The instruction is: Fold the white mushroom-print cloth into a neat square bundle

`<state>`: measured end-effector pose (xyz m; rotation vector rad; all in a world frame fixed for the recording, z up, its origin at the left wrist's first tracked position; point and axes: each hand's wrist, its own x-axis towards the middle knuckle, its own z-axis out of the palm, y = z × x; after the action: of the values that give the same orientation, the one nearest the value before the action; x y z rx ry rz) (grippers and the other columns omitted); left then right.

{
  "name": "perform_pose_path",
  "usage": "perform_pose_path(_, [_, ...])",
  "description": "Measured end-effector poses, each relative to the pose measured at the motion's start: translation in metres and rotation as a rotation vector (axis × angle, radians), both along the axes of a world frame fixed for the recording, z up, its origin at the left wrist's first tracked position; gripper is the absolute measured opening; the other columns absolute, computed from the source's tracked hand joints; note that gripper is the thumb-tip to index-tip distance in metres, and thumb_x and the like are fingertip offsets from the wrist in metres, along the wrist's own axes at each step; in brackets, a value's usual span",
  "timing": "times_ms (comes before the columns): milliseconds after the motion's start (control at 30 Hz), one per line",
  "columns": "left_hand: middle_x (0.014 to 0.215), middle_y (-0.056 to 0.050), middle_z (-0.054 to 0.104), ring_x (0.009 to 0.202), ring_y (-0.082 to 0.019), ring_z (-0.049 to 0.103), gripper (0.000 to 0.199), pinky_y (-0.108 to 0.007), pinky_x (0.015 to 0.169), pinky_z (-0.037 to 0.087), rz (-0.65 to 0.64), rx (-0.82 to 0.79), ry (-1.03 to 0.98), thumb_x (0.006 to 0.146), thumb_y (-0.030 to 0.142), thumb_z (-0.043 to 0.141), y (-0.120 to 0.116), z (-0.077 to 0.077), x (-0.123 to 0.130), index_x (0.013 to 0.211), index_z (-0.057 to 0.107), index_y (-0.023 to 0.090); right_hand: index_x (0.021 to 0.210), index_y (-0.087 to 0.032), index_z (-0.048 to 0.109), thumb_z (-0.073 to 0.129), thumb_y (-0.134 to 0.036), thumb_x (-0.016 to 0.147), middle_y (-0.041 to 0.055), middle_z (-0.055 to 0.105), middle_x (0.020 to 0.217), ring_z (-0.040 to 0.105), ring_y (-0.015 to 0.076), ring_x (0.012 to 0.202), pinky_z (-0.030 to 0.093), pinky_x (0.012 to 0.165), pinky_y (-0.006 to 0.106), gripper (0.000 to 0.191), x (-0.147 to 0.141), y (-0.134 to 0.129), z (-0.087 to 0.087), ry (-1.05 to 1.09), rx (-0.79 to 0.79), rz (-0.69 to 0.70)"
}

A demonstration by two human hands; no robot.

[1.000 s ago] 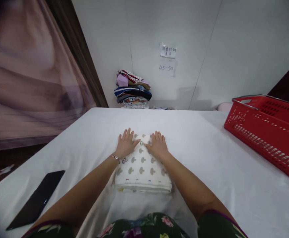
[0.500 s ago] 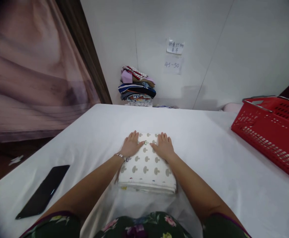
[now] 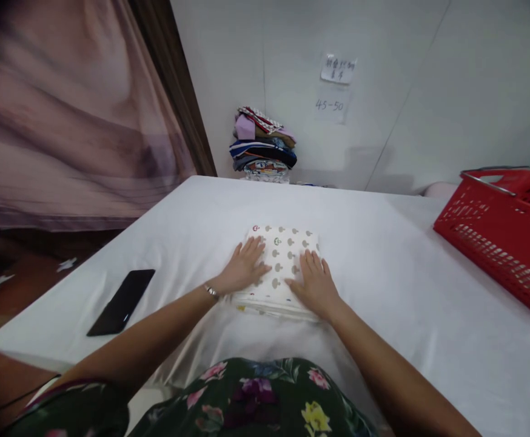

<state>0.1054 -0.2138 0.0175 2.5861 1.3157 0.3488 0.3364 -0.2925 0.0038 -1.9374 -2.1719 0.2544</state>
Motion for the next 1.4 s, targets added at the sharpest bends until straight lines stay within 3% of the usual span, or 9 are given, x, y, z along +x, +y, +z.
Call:
perform_pose_path(100, [0.150,-0.007,0.022,0.139,-0.025,0.010,0.066,-0.048,0.112,0.008,-0.014,-0.010,0.004,0.085,0.060,0.035,-0.026,-0.011,-0.007,0.139,0.031,0.021,0.143,-0.014,0.023,0.026,-0.061,0.086,0.0102,0.011,0.152,0.004,0.0248,0.139,0.009,0.110,0.047,0.074,-0.004,-0.025,-0.012,0.004,-0.036,-0.001])
perform_pose_path(233, [0.150,-0.006,0.022,0.139,-0.025,0.010,0.063,-0.049,0.111,0.010,0.013,-0.057,-0.036,0.086,0.057,0.036,-0.027,-0.015,-0.008,0.139,0.031,0.023,0.143,-0.013,0.025,0.030,-0.060,0.086,0.0101,0.009,0.152,0.001,0.0245,0.139,0.008,0.110,0.048,0.074,-0.006,-0.024,-0.014,0.057,-0.050,-0.012])
perform_pose_path(367, [0.151,-0.007,0.019,0.139,-0.023,0.008,0.059,-0.045,0.111,0.017,0.019,-0.064,-0.114,0.088,0.051,0.036,-0.029,-0.013,-0.015,0.140,0.030,0.023,0.142,-0.018,0.027,0.037,-0.058,0.084,0.0072,0.013,0.151,0.004,0.0224,0.139,0.013,0.111,0.046,0.072,0.005,-0.022,-0.008,0.348,-0.036,-0.092])
perform_pose_path(533, [0.147,-0.008,0.029,0.138,-0.026,0.017,0.057,-0.051,0.111,0.013,-0.060,0.040,-0.095,0.086,0.050,0.043,-0.058,-0.006,-0.019,0.137,0.036,0.024,0.136,-0.019,0.040,0.048,-0.051,0.081,0.0088,0.039,0.141,0.041,0.0232,0.127,0.038,0.102,0.038,0.063,0.025,-0.042,-0.008,1.015,-0.068,-0.474])
perform_pose_path(600, [0.146,-0.009,0.031,0.136,-0.029,0.020,0.061,-0.053,0.111,0.010,-0.180,0.083,-0.049,0.082,0.052,0.050,-0.070,-0.003,-0.015,0.135,0.039,0.024,0.133,-0.019,0.044,0.053,-0.044,0.080,0.0087,0.048,0.135,0.051,0.0225,0.117,0.043,0.097,0.037,0.059,0.030,-0.049,-0.011,1.167,-0.095,-0.486])
perform_pose_path(700, [0.146,-0.010,0.031,0.136,-0.029,0.022,0.062,-0.053,0.111,0.012,-0.301,0.119,0.009,0.081,0.051,0.053,-0.078,-0.003,-0.005,0.135,0.040,0.023,0.126,-0.016,0.050,0.059,-0.036,0.076,0.0093,0.060,0.120,0.060,0.0222,0.102,0.047,0.091,0.039,0.055,0.034,-0.048,-0.014,1.186,-0.084,-0.484])
perform_pose_path(867, [0.146,-0.008,0.031,0.135,-0.028,0.024,0.063,-0.051,0.110,0.018,-0.332,0.156,0.068,0.081,0.047,0.054,-0.074,-0.014,0.002,0.136,0.036,0.025,0.123,-0.011,0.052,0.056,-0.027,0.078,0.0079,0.069,0.093,0.064,0.0175,0.077,0.053,0.072,0.033,0.048,0.045,-0.014,-0.008,1.244,-0.138,-0.532])
perform_pose_path(1167, [0.145,-0.009,0.032,0.134,-0.029,0.027,0.064,-0.052,0.108,0.022,-0.345,0.258,0.132,0.081,0.045,0.053,-0.071,-0.021,-0.002,0.139,0.033,0.023,0.131,-0.007,0.039,0.057,-0.017,0.080,0.0114,0.067,0.090,0.062,0.0116,0.063,0.053,0.063,0.026,0.055,0.068,0.074,0.004,1.389,-0.228,-0.557])
perform_pose_path(1400, [0.144,-0.010,0.035,0.132,-0.029,0.031,0.064,-0.051,0.106,0.025,-0.354,0.366,0.121,0.081,0.040,0.054,-0.072,-0.024,-0.002,0.139,0.033,0.021,0.139,-0.013,0.029,0.064,-0.020,0.075,0.0056,0.065,0.075,0.057,0.0125,0.052,0.051,0.056,0.030,0.073,0.073,0.110,0.013,1.336,-0.347,-0.556])
